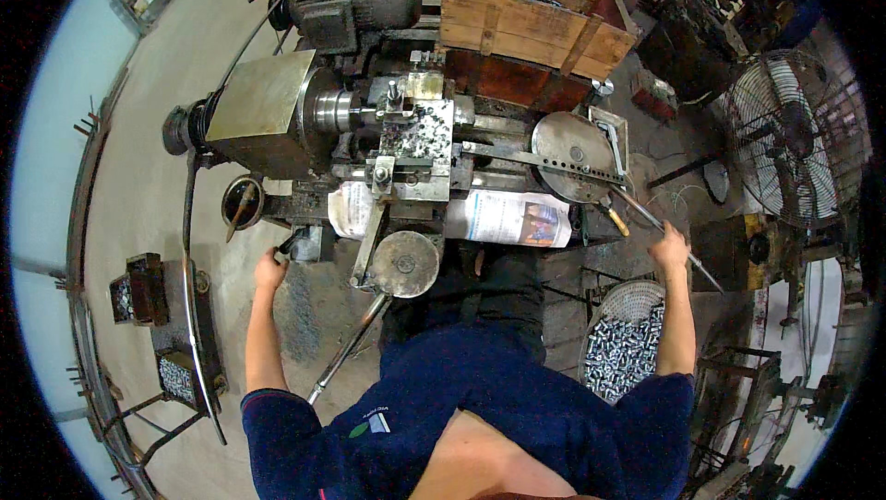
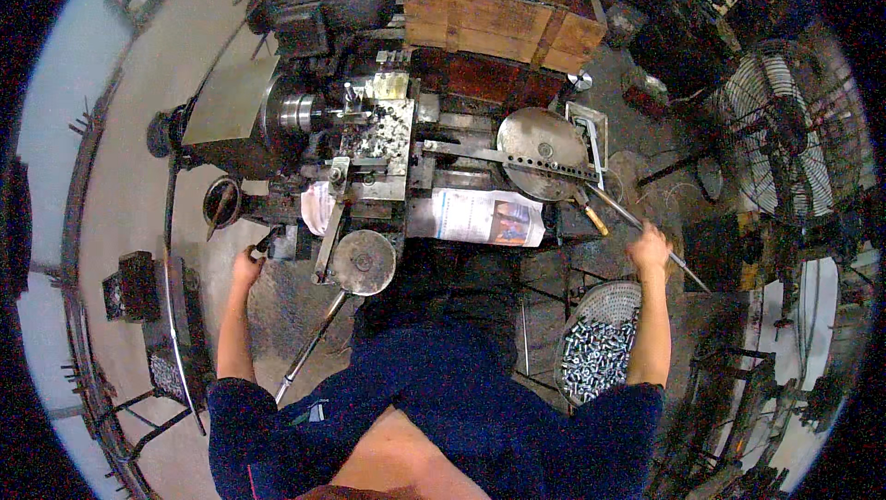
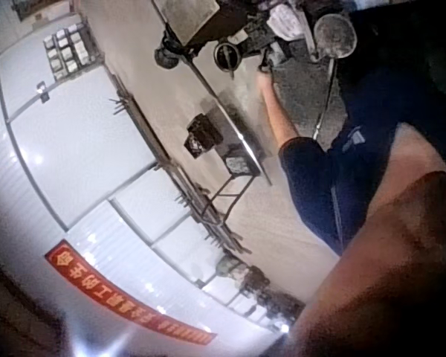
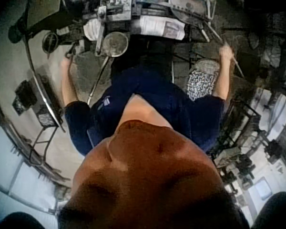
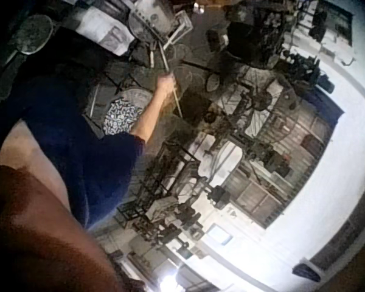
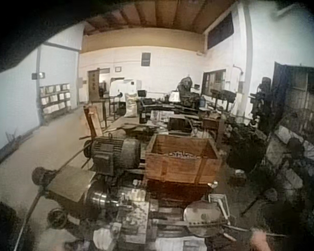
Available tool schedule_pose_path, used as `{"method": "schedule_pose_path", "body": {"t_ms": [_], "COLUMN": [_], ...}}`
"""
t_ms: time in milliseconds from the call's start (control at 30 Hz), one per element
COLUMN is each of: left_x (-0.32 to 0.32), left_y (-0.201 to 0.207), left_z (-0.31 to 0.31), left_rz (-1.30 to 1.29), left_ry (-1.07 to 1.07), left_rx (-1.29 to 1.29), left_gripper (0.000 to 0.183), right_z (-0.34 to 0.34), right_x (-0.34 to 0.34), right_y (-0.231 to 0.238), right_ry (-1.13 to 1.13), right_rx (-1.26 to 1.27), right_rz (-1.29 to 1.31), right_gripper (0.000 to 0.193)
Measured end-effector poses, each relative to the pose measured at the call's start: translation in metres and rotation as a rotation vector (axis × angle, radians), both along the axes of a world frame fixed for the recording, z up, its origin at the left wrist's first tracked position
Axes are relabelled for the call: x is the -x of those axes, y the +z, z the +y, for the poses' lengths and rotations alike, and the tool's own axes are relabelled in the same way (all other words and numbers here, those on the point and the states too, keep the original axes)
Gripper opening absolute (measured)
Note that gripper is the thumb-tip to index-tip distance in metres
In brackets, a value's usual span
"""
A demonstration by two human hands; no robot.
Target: The person operates a lathe to fabricate small metal components, taking finished parts from the chuck, placing them into a collection basket, and then inserting new workpieces to repeat the process.
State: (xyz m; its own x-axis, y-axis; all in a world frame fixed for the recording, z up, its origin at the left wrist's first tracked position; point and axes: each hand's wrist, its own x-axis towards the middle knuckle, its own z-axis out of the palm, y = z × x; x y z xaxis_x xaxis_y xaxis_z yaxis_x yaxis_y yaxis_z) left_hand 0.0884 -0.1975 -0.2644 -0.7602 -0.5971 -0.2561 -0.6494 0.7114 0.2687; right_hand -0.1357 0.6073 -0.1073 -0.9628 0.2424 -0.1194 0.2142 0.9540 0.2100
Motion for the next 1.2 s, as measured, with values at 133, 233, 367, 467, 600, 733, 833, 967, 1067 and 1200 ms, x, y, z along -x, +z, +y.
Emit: {"method": "schedule_pose_path", "body": {"t_ms": [133,233,367,467,600,733,833,967,1067,1200], "left_x": [-0.003,-0.033,-0.051,-0.060,-0.052,-0.048,-0.049,-0.050,-0.050,-0.038], "left_y": [0.069,0.108,0.186,0.166,0.148,0.145,0.143,0.138,0.148,0.170], "left_z": [0.043,0.080,0.171,0.209,0.224,0.223,0.224,0.220,0.220,0.218], "left_rz": [-0.075,0.033,-0.015,-0.014,-0.057,-0.081,-0.034,-0.039,-0.082,-0.233], "left_ry": [-0.194,-0.197,-0.321,-0.335,-0.403,-0.369,-0.349,-0.381,-0.366,-0.400], "left_rx": [-0.099,-0.443,-0.697,-0.718,-0.504,-0.558,-0.604,-0.594,-0.590,-0.693], "left_gripper": [0.041,0.041,0.043,0.036,0.026,0.022,0.022,0.024,0.027,0.034], "right_z": [0.064,0.053,0.019,-0.013,-0.054,-0.086,-0.091,-0.083,-0.051,-0.001], "right_x": [-0.006,-0.018,-0.096,-0.153,-0.190,-0.199,-0.199,-0.190,-0.177,-0.127], "right_y": [-0.028,-0.040,-0.040,-0.051,-0.067,-0.050,-0.047,-0.052,-0.066,-0.040], "right_ry": [-0.164,-0.167,-0.109,-0.040,-0.038,-0.048,-0.006,-0.005,-0.011,-0.171], "right_rx": [-0.066,0.028,0.103,0.212,0.436,0.520,0.486,0.387,0.276,0.130], "right_rz": [0.077,0.097,0.127,0.131,0.179,0.158,0.189,0.112,-0.019,-0.081], "right_gripper": [0.046,0.029,0.029,0.029,0.029,0.031,0.029,0.029,0.028,0.033]}}
